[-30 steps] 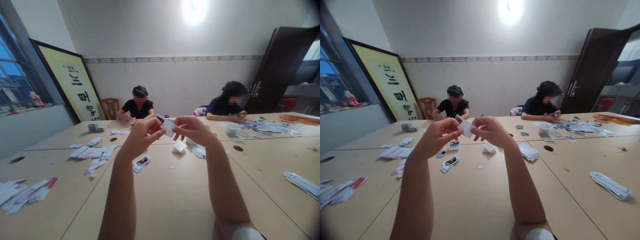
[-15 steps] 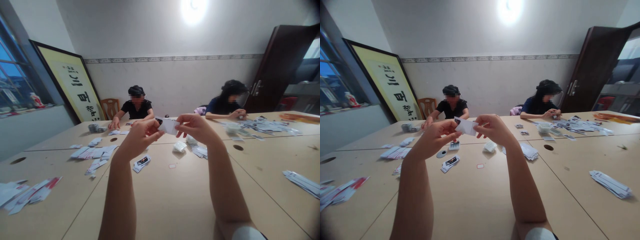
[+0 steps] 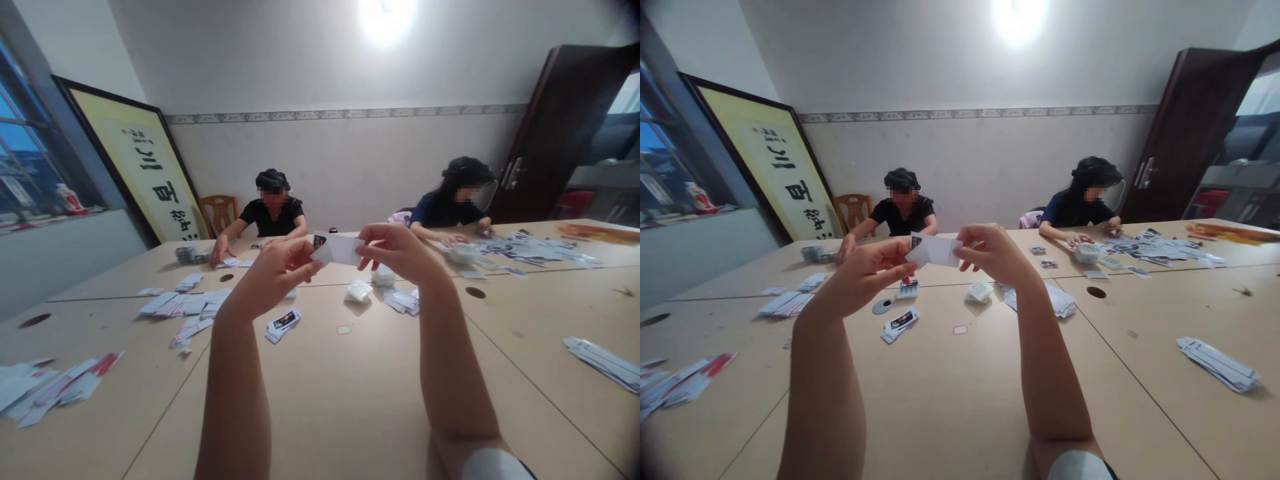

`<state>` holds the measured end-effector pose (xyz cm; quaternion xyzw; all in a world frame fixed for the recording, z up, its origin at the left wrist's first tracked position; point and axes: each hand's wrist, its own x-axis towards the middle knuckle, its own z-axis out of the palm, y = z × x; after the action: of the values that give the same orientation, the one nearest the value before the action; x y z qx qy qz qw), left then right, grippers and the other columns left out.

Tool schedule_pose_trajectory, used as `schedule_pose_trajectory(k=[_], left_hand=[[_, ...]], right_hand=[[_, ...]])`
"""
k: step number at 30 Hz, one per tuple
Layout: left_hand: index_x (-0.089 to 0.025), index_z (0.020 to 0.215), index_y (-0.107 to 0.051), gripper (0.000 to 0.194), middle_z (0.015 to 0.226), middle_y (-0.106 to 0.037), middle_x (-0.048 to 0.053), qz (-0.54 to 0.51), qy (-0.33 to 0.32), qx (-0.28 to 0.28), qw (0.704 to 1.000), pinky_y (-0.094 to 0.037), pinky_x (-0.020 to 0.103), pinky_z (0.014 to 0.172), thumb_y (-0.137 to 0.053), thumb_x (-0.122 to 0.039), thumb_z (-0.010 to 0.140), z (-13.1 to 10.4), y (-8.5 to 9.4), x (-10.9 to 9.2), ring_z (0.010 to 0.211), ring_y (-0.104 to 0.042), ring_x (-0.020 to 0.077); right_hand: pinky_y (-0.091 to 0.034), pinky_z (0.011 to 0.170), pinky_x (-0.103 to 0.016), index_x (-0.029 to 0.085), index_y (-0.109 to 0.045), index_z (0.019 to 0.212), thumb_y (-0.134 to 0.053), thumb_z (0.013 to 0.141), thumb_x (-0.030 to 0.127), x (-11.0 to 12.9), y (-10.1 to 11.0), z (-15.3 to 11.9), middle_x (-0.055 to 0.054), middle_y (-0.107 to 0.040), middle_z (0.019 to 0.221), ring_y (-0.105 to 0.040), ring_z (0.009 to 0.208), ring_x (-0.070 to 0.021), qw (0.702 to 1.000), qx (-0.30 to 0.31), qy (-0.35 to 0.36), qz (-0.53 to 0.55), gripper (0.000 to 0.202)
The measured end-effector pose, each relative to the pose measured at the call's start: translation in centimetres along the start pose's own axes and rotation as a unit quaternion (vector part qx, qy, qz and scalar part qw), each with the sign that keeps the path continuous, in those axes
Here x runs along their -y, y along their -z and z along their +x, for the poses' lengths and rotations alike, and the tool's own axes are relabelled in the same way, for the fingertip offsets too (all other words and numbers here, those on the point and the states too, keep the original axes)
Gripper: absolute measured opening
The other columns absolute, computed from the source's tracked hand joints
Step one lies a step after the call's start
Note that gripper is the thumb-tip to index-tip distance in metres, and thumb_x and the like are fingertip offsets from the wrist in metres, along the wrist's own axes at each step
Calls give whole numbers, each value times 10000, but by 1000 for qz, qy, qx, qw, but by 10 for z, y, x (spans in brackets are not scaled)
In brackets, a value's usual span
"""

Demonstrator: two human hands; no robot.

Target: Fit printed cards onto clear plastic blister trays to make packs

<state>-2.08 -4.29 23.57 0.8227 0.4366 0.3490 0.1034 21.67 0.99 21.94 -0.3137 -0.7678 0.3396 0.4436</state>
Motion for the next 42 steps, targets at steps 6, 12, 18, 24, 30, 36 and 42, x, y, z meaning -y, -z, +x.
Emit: schedule_pose_trajectory(k=[6, 12, 18, 24, 30, 36, 42], left_hand=[[-203, 736, -601, 255, 613, -615, 4, 19, 0, 0, 1000, -507, 262, 650, -604, -378, 921, -3, 4, 8, 746, -658, 176], [-207, 738, -615, 280, 735, -684, 39, 46, 9, 3, 999, -488, 284, 651, -597, -427, 910, -5, 8, 16, 797, -659, 202], [-200, 744, -616, 276, 690, -668, 27, 41, 24, -4, 999, -437, 255, 591, -609, -432, 894, -9, 14, 15, 663, -590, 168], [-177, 778, -604, 329, 704, -616, 14, 7, 64, 17, 998, -403, 222, 561, -615, -484, 898, -13, 20, 22, 627, -532, 126], [-175, 838, -659, 307, 719, -683, 45, 1, 46, 2, 999, -483, 230, 599, -634, -476, 890, -17, 24, 34, 696, -622, 166], [-185, 797, -653, 292, 746, -702, 54, 1, 41, -5, 999, -499, 236, 595, -641, -465, 881, -19, 28, 39, 695, -637, 171], [-178, 839, -631, 333, 801, -681, 51, -10, 97, 19, 995, -524, 273, 670, -633, -508, 886, -20, 30, 41, 761, -650, 181]], right_hand=[[-510, 576, -279, 178, -650, 780, -697, 815, 322, -4, 6, -1, -18, -696, 640, -697, 631, -147, 1000, 9, 0, -14, 155], [-527, 576, -268, 176, -658, 766, -698, 840, 327, -2, 11, -4, -19, -706, 663, -690, 619, -130, 999, 15, -6, -40, 172], [-535, 581, -278, 178, -650, 773, -704, 826, 343, -4, 11, -2, -16, -701, 676, -703, 632, -141, 999, 18, -9, -31, 181], [-544, 592, -281, 175, -646, 769, -696, 827, 365, -7, 11, 0, -17, -696, 674, -687, 619, -131, 999, 33, -10, -34, 205], [-541, 584, -278, 180, -645, 777, -701, 829, 383, -8, 12, -1, -18, -699, 678, -695, 626, -137, 999, 30, -6, -40, 217], [-537, 582, -281, 187, -613, 754, -691, 836, 371, -8, 11, 1, -6, -678, 660, -700, 625, -142, 998, 28, -9, -47, 217], [-502, 529, -252, 189, -586, 781, -660, 857, 371, -11, 10, 3, 27, -604, 642, -707, 607, -138, 999, 25, 9, -28, 211]])
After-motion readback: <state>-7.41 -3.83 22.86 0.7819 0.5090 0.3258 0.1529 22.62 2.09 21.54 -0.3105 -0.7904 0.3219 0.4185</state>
